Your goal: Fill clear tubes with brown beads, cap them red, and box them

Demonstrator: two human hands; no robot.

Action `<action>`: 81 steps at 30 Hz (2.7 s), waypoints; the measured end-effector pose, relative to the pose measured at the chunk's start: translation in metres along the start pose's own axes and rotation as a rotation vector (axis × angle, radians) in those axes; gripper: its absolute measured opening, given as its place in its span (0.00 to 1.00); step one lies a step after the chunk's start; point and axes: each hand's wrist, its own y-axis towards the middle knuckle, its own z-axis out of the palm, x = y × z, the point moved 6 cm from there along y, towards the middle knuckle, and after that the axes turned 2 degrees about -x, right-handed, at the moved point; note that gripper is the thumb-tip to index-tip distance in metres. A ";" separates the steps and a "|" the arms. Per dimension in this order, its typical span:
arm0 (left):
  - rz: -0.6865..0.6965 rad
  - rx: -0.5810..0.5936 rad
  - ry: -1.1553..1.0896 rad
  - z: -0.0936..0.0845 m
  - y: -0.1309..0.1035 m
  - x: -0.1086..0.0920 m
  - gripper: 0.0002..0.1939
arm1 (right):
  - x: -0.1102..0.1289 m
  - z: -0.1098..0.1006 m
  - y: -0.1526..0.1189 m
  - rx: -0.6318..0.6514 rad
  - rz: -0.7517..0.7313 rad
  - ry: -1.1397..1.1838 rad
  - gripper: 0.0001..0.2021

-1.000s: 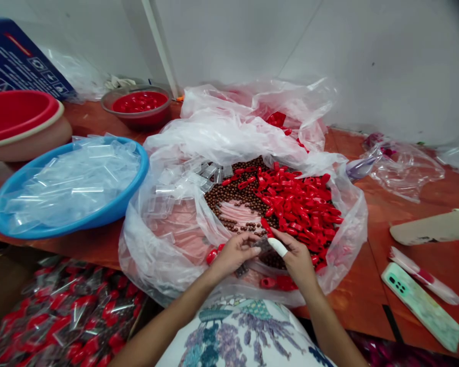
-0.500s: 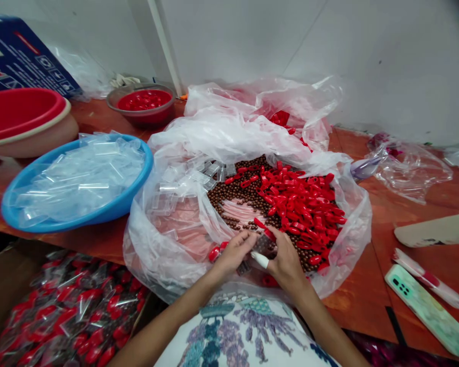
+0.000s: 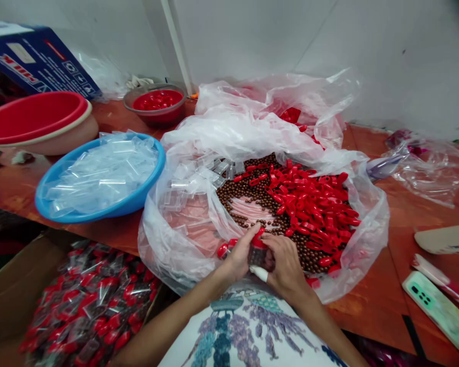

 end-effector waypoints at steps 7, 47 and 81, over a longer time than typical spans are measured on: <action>0.056 -0.005 0.192 -0.004 0.000 0.005 0.31 | -0.005 -0.001 0.001 0.049 0.059 -0.055 0.34; 0.060 -0.665 2.286 -0.122 -0.083 -0.165 0.16 | -0.031 -0.004 -0.018 0.167 0.147 0.067 0.17; 0.381 -0.110 1.514 -0.012 0.063 -0.064 0.13 | -0.070 -0.038 -0.066 -0.003 0.349 0.067 0.18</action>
